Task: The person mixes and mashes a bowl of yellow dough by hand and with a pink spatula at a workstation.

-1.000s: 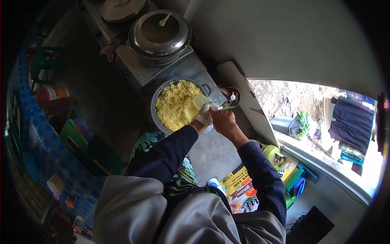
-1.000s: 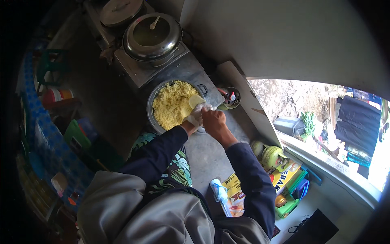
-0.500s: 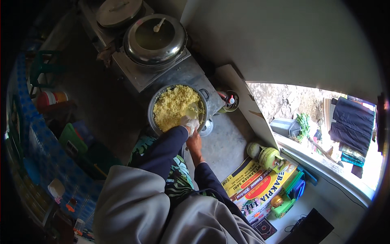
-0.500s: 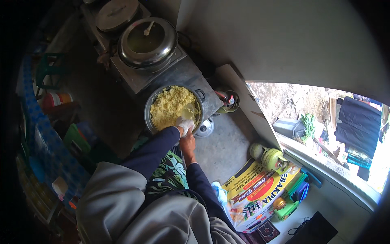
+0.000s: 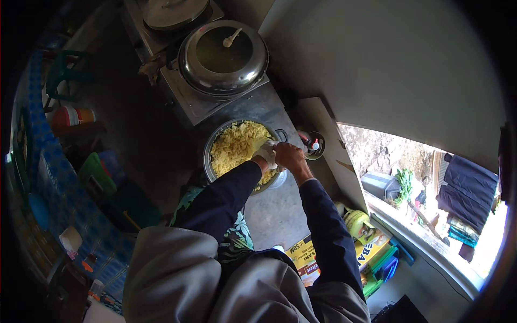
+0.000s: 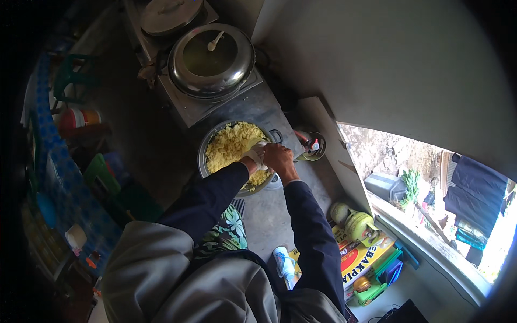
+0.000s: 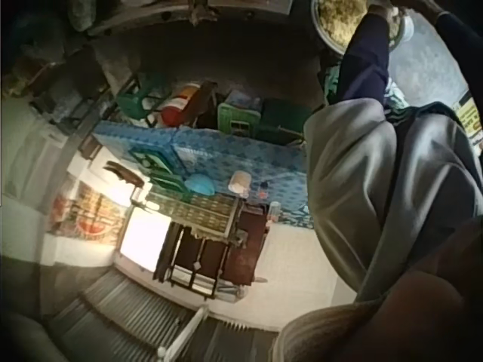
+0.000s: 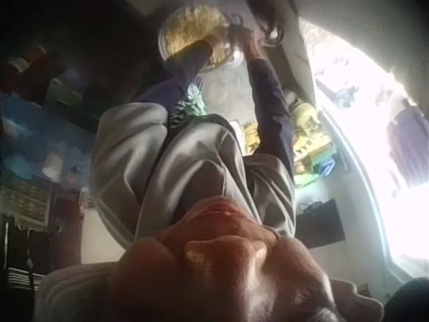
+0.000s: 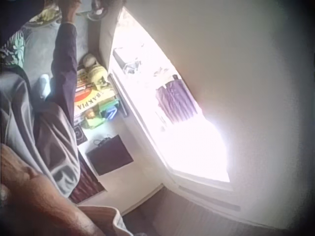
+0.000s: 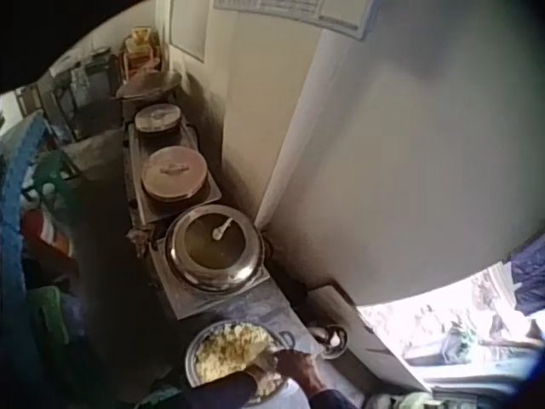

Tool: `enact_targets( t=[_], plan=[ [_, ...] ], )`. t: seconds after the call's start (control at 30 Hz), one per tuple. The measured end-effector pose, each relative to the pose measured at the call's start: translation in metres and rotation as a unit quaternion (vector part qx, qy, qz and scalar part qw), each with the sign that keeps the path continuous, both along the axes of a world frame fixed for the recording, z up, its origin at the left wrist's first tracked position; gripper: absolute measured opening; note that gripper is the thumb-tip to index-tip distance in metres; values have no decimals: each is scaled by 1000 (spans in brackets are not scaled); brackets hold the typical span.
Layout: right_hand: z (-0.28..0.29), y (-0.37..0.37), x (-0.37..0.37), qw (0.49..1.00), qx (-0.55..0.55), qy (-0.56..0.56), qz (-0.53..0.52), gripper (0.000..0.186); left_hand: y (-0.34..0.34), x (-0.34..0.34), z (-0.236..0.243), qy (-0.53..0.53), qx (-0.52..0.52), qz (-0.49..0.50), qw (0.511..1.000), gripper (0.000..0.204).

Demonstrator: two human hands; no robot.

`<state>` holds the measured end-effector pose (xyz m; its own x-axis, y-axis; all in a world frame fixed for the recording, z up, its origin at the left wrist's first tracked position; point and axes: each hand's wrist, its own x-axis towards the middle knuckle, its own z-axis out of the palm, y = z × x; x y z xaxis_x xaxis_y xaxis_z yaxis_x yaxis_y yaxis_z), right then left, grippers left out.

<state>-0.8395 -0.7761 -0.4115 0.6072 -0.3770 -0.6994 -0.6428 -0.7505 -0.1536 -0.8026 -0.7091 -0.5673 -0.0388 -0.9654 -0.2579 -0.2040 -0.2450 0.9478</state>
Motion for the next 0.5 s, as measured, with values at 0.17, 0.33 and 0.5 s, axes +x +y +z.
enact_targets(
  t=[0.17, 0.33, 0.5],
  plan=[
    [-53, 59, -74, 970, -19, -36, -240, 47, 25, -26, -2, -81, 94, -4, 992, 9],
    [-57, 142, -73, 867, 37, -142, -476, 71, 34, -37, -1, -290, 175, 63, 939, 25],
    [31, 62, -56, 987, -63, -65, -135, 41, 20, -37, 17, 613, 337, 296, 651, 18]
  ],
)
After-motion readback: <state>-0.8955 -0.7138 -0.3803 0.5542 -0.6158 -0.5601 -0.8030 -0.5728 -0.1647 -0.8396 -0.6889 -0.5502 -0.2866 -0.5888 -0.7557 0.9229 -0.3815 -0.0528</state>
